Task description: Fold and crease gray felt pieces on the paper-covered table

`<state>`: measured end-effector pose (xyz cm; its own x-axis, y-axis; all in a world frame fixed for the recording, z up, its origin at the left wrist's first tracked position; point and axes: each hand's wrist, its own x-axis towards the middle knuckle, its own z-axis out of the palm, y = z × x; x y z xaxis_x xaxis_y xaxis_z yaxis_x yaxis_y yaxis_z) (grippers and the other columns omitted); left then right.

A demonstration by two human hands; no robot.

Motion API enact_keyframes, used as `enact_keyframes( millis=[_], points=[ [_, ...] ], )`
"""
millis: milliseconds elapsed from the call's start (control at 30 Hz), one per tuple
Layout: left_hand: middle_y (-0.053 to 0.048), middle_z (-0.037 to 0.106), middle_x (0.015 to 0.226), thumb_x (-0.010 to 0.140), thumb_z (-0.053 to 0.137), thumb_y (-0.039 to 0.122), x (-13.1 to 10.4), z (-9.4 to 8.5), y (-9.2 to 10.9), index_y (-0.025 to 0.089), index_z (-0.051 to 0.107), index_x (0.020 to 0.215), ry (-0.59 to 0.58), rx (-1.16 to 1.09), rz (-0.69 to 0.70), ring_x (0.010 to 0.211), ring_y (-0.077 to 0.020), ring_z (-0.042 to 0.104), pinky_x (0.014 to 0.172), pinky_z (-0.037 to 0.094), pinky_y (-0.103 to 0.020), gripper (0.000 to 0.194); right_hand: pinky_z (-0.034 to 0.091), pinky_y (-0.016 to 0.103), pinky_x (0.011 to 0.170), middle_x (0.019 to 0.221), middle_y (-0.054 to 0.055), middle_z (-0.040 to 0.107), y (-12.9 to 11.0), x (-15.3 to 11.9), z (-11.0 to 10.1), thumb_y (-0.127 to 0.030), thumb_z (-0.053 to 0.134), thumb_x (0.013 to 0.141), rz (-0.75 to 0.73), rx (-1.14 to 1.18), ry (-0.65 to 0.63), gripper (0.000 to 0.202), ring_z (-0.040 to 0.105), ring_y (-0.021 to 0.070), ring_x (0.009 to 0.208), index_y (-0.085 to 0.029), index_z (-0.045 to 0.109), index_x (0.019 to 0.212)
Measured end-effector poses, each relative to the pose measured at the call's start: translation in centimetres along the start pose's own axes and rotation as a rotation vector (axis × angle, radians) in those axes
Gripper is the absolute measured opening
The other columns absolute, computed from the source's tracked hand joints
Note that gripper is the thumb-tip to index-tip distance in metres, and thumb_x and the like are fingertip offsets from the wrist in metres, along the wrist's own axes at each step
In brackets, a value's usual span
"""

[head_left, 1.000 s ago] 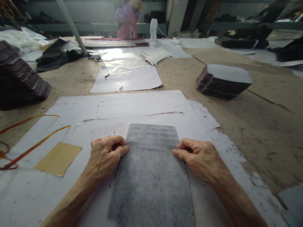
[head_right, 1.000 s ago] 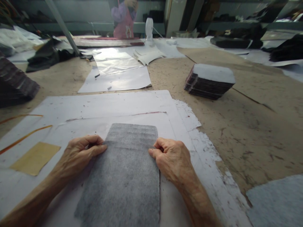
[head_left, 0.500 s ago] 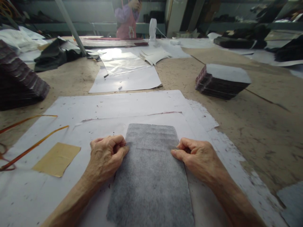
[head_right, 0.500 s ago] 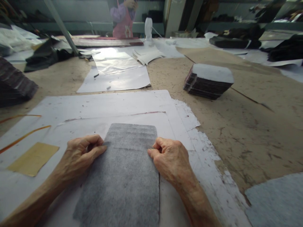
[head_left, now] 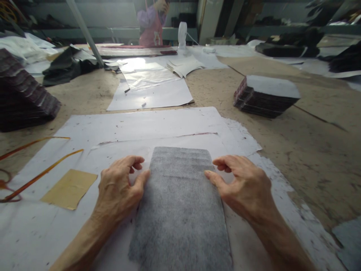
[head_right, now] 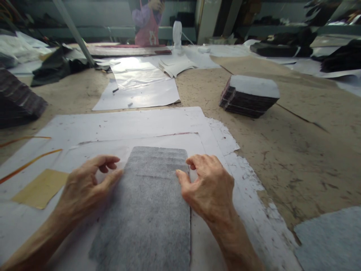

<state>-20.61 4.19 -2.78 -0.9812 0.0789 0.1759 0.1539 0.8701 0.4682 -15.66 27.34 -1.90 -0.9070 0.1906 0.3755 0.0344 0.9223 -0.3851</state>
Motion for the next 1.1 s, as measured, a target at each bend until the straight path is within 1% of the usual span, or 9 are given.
enact_keyframes(
  millis=[67, 133, 267, 333, 433, 533, 800, 933, 1100],
  points=[
    [-0.002, 0.062, 0.094, 0.076, 0.053, 0.029, -0.1, -0.4, -0.4, 0.023, 0.060, 0.100, 0.121, -0.006, 0.066, 0.077, -0.0179, 0.058, 0.070, 0.041, -0.033, 0.025, 0.044, 0.031, 0.072, 0.080, 0.005, 0.064, -0.3, -0.1, 0.0, -0.022, 0.059, 0.072, -0.230, 0.060, 0.099, 0.015, 0.056, 0.0194, 0.079, -0.017, 0.064, 0.085],
    [-0.002, 0.062, 0.095, 0.077, 0.054, 0.024, -0.2, -0.5, -0.7, 0.024, 0.063, 0.096, 0.174, -0.036, 0.172, 0.083, -0.0182, 0.058, 0.075, 0.041, -0.033, 0.021, 0.045, 0.028, 0.069, 0.080, 0.005, 0.063, -0.7, -0.2, 0.1, -0.015, 0.056, 0.075, -0.420, 0.158, 0.056, 0.014, 0.054, 0.0172, 0.077, -0.017, 0.065, 0.085],
    [0.001, 0.064, 0.087, 0.077, 0.055, 0.017, -0.6, -0.3, -0.8, 0.025, 0.066, 0.084, -0.003, -0.082, 0.445, 0.082, -0.0161, 0.057, 0.076, 0.041, -0.033, 0.015, 0.042, 0.028, 0.062, 0.071, 0.004, 0.059, -1.0, -0.3, 0.6, -0.008, 0.052, 0.076, -0.566, 0.174, -0.135, 0.018, 0.050, 0.0162, 0.070, -0.018, 0.065, 0.069],
    [0.002, 0.063, 0.086, 0.080, 0.052, 0.018, -0.7, -0.2, -0.7, 0.026, 0.067, 0.082, -0.110, -0.051, 0.493, 0.079, -0.0147, 0.056, 0.075, 0.041, -0.032, 0.017, 0.041, 0.029, 0.063, 0.072, 0.005, 0.059, -0.9, -0.3, 0.7, -0.008, 0.050, 0.077, -0.577, 0.141, -0.179, 0.021, 0.049, 0.0165, 0.072, -0.018, 0.064, 0.065],
    [0.002, 0.062, 0.086, 0.081, 0.050, 0.019, -0.7, -0.3, -0.7, 0.025, 0.065, 0.081, -0.159, -0.048, 0.475, 0.078, -0.0144, 0.056, 0.075, 0.040, -0.033, 0.017, 0.041, 0.028, 0.066, 0.076, 0.003, 0.061, -0.4, -0.3, 0.6, -0.012, 0.055, 0.076, -0.508, 0.138, -0.220, 0.013, 0.051, 0.0165, 0.076, -0.019, 0.065, 0.072],
    [0.001, 0.059, 0.086, 0.078, 0.049, 0.018, -0.6, -0.5, -0.7, 0.022, 0.060, 0.086, -0.210, -0.070, 0.393, 0.071, -0.0138, 0.054, 0.071, 0.040, -0.032, 0.015, 0.042, 0.027, 0.068, 0.079, 0.002, 0.062, 0.1, -0.3, 0.0, -0.020, 0.068, 0.067, -0.311, 0.090, -0.262, 0.012, 0.054, 0.0167, 0.078, -0.020, 0.064, 0.079],
    [0.003, 0.051, 0.066, 0.071, 0.050, 0.025, -0.2, -0.4, -0.3, 0.021, 0.049, 0.083, -0.330, -0.030, 0.167, 0.060, -0.0147, 0.048, 0.061, 0.036, -0.029, 0.013, 0.032, 0.022, 0.051, 0.058, -0.004, 0.058, -0.4, 0.0, -1.0, -0.031, 0.065, 0.063, 0.121, 0.005, -0.423, 0.013, 0.050, 0.0108, 0.054, -0.020, 0.058, 0.064],
    [0.005, 0.047, 0.056, 0.070, 0.052, 0.033, -0.2, -0.6, -0.1, 0.021, 0.048, 0.070, -0.358, -0.004, 0.041, 0.054, -0.0137, 0.044, 0.055, 0.032, -0.027, 0.013, 0.030, 0.022, 0.049, 0.052, -0.004, 0.055, -0.2, 0.0, -0.8, -0.030, 0.058, 0.068, 0.188, 0.047, -0.446, 0.012, 0.047, 0.0103, 0.049, -0.021, 0.059, 0.060],
    [0.004, 0.046, 0.055, 0.073, 0.047, 0.036, -0.1, -0.8, 0.1, 0.021, 0.048, 0.064, -0.361, 0.018, 0.014, 0.056, -0.0136, 0.043, 0.056, 0.030, -0.026, 0.017, 0.030, 0.023, 0.050, 0.051, -0.004, 0.054, 0.1, 0.0, -0.7, -0.028, 0.054, 0.069, 0.206, 0.063, -0.451, 0.013, 0.046, 0.0102, 0.048, -0.021, 0.060, 0.060]
  ],
)
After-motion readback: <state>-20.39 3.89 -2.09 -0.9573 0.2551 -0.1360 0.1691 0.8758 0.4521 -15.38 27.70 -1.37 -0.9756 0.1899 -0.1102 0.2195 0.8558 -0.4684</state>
